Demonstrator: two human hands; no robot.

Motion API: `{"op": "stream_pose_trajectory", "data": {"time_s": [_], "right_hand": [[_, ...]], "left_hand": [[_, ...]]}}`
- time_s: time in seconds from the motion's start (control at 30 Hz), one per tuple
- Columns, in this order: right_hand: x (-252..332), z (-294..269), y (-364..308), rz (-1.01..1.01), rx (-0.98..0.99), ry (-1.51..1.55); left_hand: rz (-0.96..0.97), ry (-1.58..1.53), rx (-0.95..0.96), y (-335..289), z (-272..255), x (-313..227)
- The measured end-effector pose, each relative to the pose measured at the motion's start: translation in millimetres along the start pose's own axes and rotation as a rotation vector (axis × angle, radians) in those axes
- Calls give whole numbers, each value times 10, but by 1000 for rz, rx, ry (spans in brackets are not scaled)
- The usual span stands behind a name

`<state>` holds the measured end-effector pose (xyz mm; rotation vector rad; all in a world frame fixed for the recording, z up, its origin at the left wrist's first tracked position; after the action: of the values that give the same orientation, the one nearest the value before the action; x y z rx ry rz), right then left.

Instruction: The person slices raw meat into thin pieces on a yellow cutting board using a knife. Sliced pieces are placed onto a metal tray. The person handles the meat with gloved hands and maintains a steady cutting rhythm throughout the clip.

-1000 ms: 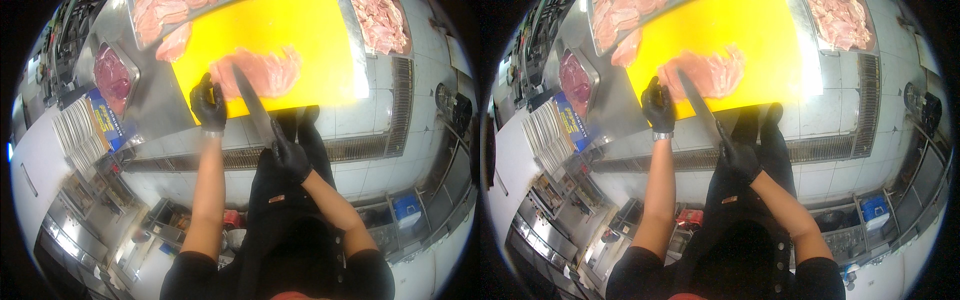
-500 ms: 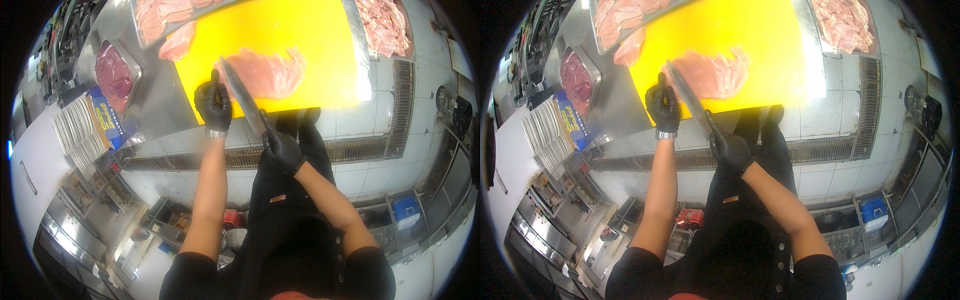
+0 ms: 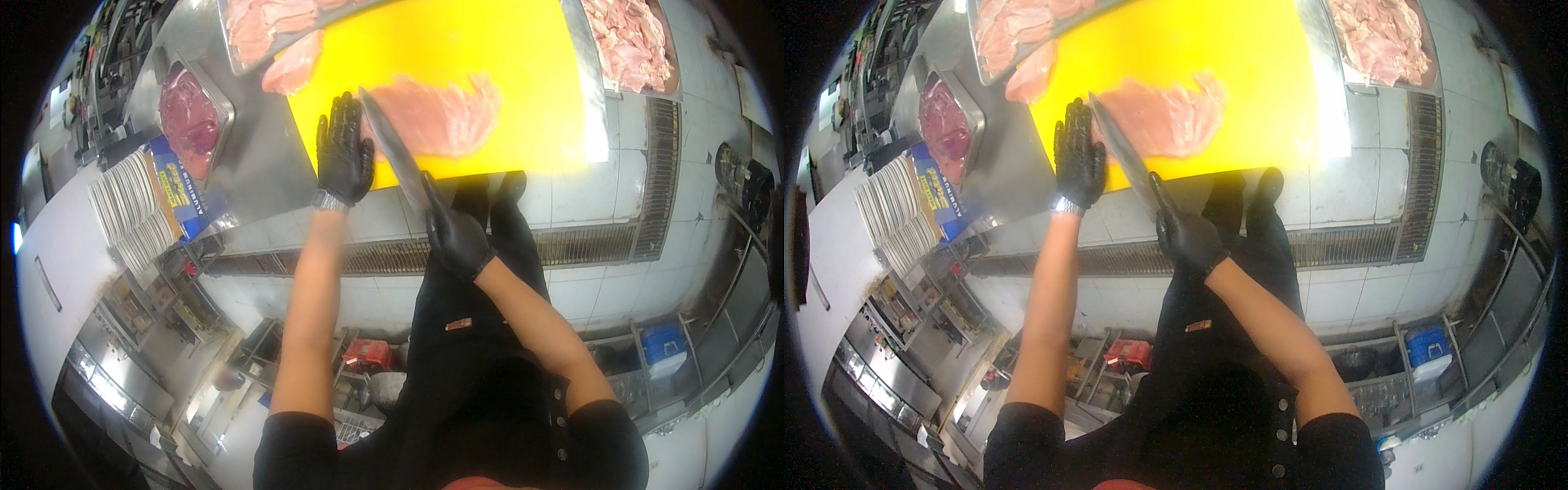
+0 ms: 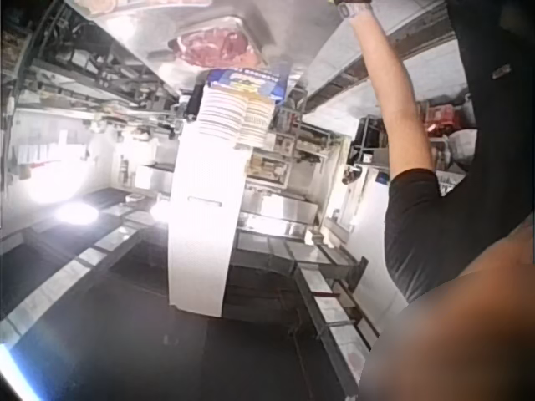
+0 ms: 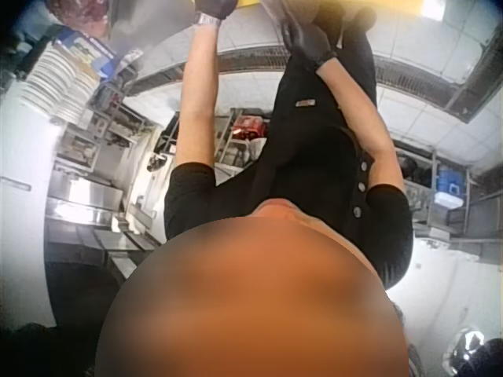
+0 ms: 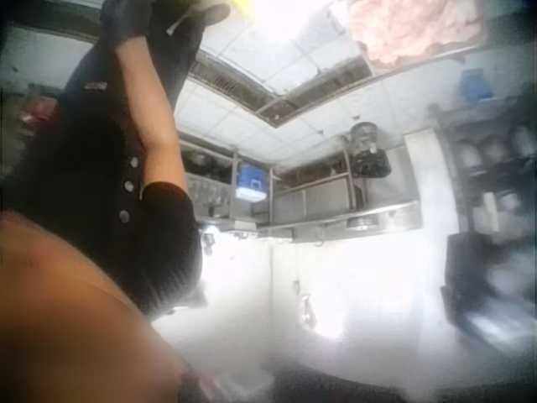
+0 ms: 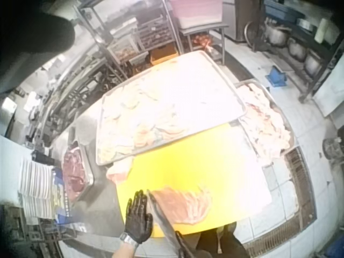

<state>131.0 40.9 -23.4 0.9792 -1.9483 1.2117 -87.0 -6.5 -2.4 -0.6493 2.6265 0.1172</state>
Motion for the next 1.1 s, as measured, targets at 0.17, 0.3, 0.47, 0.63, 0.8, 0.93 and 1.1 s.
{"op": "stream_pose_trajectory", "data": {"time_s": [0.17, 0.3, 0.47, 0.63, 0.8, 0.93, 1.1], "right_hand": [[70, -66, 51, -109, -113, 94], [9, -27, 44, -63, -79, 87], [-12, -37, 54, -86, -98, 177], [-102, 46, 73, -36, -29, 172], [-107, 66, 84, -36, -28, 198], [-83, 72, 125, -28, 4, 234], [-50, 45, 181, -26, -15, 217]], "left_hand": [[-16, -13, 5, 3, 8, 14], [-19, 4, 21, 7, -20, 8], [61, -34, -54, -19, -46, -182], [68, -9, -10, -81, 77, -245], [40, 62, -9, -122, 138, -214], [86, 25, -42, -119, 116, -248], [76, -56, -12, -107, 139, -214]]}}
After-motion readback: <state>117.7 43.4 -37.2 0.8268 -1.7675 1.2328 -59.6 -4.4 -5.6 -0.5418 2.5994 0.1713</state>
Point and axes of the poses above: each hand's wrist, its own y-axis towards the middle knuckle, its own z-axis out of the palm, x = y × z, the point moved 9 cm from there along y, towards the middle knuckle, and after that the axes turned 6 degrees about -y, right-handed, at the moved point
